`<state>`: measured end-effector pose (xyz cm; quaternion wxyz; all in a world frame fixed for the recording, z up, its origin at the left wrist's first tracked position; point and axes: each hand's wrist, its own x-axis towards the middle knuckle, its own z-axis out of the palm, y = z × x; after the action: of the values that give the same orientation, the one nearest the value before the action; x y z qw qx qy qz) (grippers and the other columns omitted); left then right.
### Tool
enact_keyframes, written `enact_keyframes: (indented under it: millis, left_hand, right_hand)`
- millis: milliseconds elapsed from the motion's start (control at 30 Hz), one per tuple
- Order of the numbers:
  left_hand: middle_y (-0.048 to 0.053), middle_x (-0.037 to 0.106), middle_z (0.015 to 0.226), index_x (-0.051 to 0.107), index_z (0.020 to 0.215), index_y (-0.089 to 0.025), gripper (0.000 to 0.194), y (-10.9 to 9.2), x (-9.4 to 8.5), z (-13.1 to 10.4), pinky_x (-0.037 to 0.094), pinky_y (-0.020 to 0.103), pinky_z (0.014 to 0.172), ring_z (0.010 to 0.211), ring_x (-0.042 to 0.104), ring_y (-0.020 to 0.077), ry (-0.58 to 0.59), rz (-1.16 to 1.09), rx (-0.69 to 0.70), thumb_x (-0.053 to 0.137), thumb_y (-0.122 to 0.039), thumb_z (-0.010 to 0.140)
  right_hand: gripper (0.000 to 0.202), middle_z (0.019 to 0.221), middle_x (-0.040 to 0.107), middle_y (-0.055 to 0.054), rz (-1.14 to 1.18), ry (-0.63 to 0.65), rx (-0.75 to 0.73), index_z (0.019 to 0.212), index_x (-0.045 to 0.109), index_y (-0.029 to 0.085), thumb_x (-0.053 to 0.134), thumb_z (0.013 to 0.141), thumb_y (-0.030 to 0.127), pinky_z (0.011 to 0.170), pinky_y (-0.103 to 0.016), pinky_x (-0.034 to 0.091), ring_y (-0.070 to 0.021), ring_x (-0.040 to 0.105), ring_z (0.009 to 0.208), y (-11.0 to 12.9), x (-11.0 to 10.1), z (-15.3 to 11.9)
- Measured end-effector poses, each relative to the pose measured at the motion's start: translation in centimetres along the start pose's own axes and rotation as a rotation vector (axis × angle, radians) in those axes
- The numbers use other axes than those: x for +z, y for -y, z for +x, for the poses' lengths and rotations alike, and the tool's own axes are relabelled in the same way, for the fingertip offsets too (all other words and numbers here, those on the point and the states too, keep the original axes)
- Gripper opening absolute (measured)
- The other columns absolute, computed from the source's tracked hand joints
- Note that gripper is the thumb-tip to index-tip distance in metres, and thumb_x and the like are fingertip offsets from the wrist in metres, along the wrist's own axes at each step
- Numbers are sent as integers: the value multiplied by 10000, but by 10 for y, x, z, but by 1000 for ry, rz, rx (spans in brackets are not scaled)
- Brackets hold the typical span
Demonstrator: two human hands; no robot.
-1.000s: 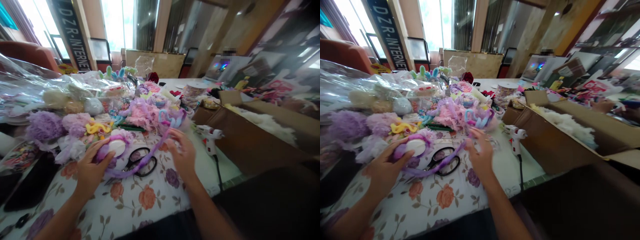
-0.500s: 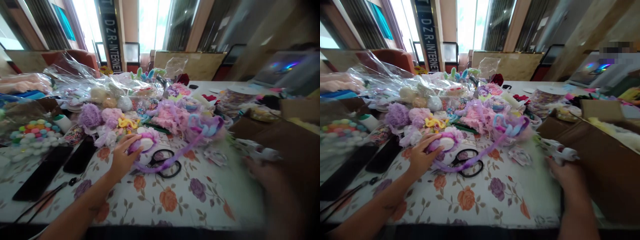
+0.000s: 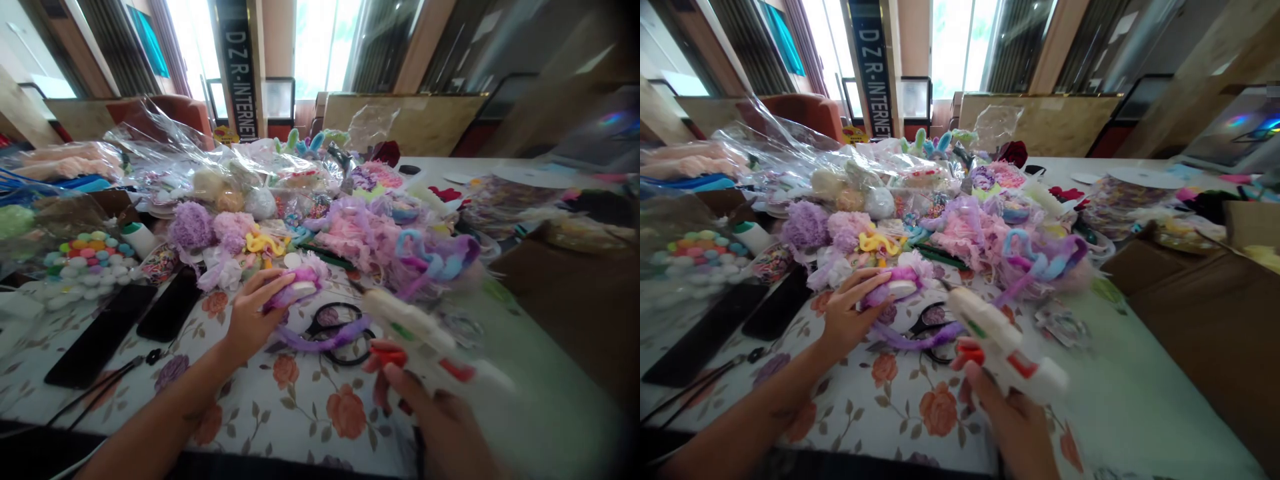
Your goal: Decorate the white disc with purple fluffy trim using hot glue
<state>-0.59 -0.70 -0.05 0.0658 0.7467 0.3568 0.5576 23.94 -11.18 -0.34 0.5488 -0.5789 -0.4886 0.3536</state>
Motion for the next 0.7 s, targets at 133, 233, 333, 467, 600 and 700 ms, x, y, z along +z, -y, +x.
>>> enact_keyframes:
  millis: [133, 233, 333, 467, 600, 700]
  left_hand:
    - [76, 668, 1140, 669, 1216, -267, 436, 5, -1, -3, 532, 352, 940, 1044, 643, 212, 7, 12, 53, 670, -102, 813]
    - [84, 656, 1160, 648, 1246, -255, 481, 6, -2, -4, 516, 356, 955, 1068, 628, 212, 26, 16, 86, 631, -46, 814]
    - [84, 654, 1157, 648, 1244, -251, 506, 6, -1, -4, 508, 343, 954, 1068, 624, 204, 23, 14, 75, 618, -6, 802]
    - [84, 650, 1155, 650, 1239, -244, 528, 5, 0, -4, 502, 337, 941, 1056, 620, 199, 30, 13, 80, 618, 20, 783]
    - [97, 652, 1146, 655, 1230, -227, 506, 1, 0, -3, 503, 348, 928, 1048, 620, 206, 43, 6, 100, 596, 19, 791]
    - [101, 655, 1140, 659, 1220, -226, 492, -1, 0, -2, 510, 345, 914, 1039, 625, 205, 51, 12, 115, 573, 19, 802]
  right_hand:
    - [417, 554, 631, -17, 260, 227, 307, 999, 712, 200, 710, 758, 540, 349, -307, 473, -193, 576, 420, 17, 45, -10]
    - [525, 458, 549, 29, 290, 256, 442, 1040, 669, 159, 706, 748, 593, 325, -224, 369, -123, 490, 345, 16, 54, -14]
    - [527, 455, 532, 37, 272, 220, 427, 999, 646, 150, 693, 752, 613, 347, -188, 319, -96, 481, 364, 10, 56, -20]
    - [483, 480, 535, 32, 280, 236, 396, 929, 623, 157, 650, 788, 617, 355, -192, 304, -85, 459, 370, 4, 57, -23]
    - [459, 486, 522, 32, 260, 253, 379, 843, 603, 163, 639, 798, 618, 363, -189, 298, -81, 464, 383, 3, 56, -23]
    - [447, 477, 512, 33, 246, 271, 379, 798, 586, 167, 637, 803, 611, 367, -189, 302, -80, 463, 391, 1, 56, -23]
